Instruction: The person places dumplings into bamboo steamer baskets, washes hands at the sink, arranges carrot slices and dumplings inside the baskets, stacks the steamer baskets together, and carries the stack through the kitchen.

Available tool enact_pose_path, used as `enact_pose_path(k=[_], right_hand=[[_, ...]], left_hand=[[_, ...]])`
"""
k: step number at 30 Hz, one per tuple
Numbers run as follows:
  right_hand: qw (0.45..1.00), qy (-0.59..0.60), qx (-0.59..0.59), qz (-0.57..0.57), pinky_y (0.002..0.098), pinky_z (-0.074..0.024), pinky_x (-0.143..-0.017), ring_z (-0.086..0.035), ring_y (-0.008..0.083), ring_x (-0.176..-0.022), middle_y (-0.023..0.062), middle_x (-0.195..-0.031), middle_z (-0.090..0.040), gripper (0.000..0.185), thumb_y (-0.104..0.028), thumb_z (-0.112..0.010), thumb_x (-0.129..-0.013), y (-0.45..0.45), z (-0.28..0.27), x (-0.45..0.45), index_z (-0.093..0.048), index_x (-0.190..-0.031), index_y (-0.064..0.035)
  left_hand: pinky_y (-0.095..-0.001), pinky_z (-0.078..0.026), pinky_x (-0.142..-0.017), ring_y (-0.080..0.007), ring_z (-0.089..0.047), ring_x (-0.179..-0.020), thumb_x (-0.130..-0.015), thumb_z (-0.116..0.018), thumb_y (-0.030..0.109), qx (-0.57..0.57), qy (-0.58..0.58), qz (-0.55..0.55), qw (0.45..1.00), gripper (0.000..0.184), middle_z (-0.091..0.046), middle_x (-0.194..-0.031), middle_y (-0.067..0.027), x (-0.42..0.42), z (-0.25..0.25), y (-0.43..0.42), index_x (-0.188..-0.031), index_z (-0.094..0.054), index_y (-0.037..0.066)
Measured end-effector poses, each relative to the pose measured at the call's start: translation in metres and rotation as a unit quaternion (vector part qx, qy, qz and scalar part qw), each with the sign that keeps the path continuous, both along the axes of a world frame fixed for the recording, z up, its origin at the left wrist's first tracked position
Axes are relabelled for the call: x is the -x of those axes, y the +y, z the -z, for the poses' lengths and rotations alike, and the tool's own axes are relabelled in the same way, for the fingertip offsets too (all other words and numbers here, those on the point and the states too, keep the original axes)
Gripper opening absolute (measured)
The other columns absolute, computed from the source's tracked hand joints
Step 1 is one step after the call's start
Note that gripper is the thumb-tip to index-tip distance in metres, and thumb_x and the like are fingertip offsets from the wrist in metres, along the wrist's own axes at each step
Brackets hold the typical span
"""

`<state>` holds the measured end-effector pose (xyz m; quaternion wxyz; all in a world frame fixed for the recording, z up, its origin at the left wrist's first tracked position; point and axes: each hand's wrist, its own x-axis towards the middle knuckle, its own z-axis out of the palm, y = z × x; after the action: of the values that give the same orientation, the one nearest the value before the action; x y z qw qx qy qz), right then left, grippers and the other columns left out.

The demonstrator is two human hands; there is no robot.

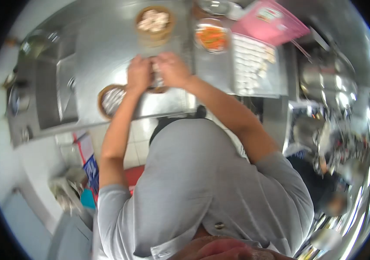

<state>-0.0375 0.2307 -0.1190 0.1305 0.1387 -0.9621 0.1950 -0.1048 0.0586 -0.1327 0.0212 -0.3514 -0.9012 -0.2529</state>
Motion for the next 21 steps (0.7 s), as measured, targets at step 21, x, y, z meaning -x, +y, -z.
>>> enact_pose_path(k=[21], right_hand=[[0.884, -0.217, -0.065, 0.41, 0.0476, -0.0549, -0.093, -0.066, 0.0359, -0.113, 0.0162, -0.125, -0.066, 0.054, -0.006, -0.065, -0.08, 0.454, -0.037, -0.174, -0.052, -0.132, -0.0095]], left_hand=[[-0.0299, -0.051, -0.068, -0.0148, -0.059, -0.071, -0.08, -0.08, 0.003, -0.134, -0.161, -0.031, 0.977, 0.04, -0.063, -0.096, -0.0087, -0.124, -0.126, 0.095, -0.118, -0.066, 0.003]])
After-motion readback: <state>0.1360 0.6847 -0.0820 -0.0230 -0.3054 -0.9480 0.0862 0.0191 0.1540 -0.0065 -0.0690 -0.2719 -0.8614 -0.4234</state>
